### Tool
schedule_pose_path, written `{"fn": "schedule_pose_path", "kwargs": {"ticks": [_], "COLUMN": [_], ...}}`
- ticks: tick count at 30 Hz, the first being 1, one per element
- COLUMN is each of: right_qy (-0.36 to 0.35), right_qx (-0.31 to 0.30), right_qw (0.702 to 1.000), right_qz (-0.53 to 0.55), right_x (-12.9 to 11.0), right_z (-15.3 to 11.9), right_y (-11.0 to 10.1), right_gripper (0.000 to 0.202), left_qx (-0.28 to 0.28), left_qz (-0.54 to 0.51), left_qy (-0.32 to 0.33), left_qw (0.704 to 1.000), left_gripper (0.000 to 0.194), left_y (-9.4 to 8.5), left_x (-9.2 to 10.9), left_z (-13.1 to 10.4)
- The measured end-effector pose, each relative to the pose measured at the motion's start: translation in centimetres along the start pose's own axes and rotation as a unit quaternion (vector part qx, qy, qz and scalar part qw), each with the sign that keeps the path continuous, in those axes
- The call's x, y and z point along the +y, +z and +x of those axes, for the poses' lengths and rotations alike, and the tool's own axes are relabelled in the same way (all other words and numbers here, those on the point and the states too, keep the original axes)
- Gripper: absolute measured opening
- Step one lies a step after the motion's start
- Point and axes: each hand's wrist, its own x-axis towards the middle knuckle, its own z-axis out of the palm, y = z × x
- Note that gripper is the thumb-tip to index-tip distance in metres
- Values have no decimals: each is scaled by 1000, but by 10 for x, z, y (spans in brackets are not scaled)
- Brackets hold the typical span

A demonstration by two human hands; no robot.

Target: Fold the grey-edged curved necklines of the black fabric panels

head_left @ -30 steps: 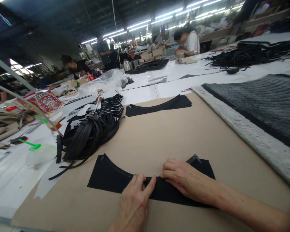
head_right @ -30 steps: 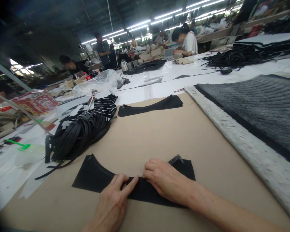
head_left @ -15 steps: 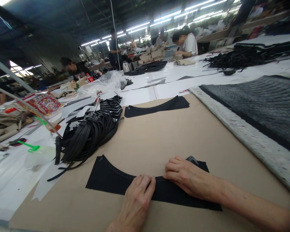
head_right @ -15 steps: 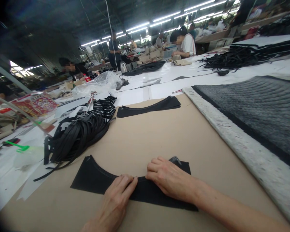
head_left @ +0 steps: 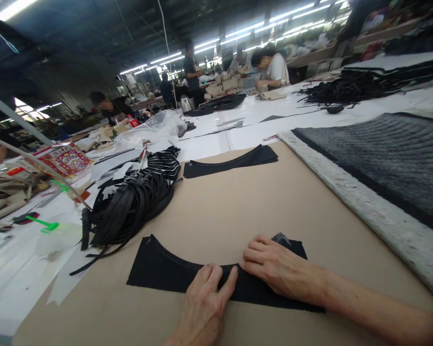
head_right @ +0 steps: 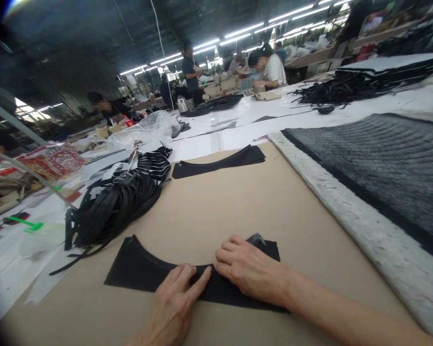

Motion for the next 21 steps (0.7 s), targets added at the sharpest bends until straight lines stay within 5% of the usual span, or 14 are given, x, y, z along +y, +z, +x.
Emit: {"fn": "schedule_pose_path", "kwargs": {"ticks": [5,10,15,21], "right_qy": [33,113,119,114], "right_qx": [-5,1,-49,-92], "right_qw": [999,989,988,984], "right_qz": [31,94,84,104], "right_x": [-1,7,21,28], "right_z": [-1,-3,-3,-2], "right_y": [-14,-37,-41,-45], "right_gripper": [18,43,27,12], "left_qx": [-13,17,-63,-73], "left_qz": [-50,-98,-195,-256], "left_qy": [-23,-123,-192,-208], "left_qw": [998,987,960,941], "left_gripper": [49,26,34,39], "left_y": [-11,-16,-4,2], "left_x": [-1,8,24,26], "left_z": [4,32,62,75]}}
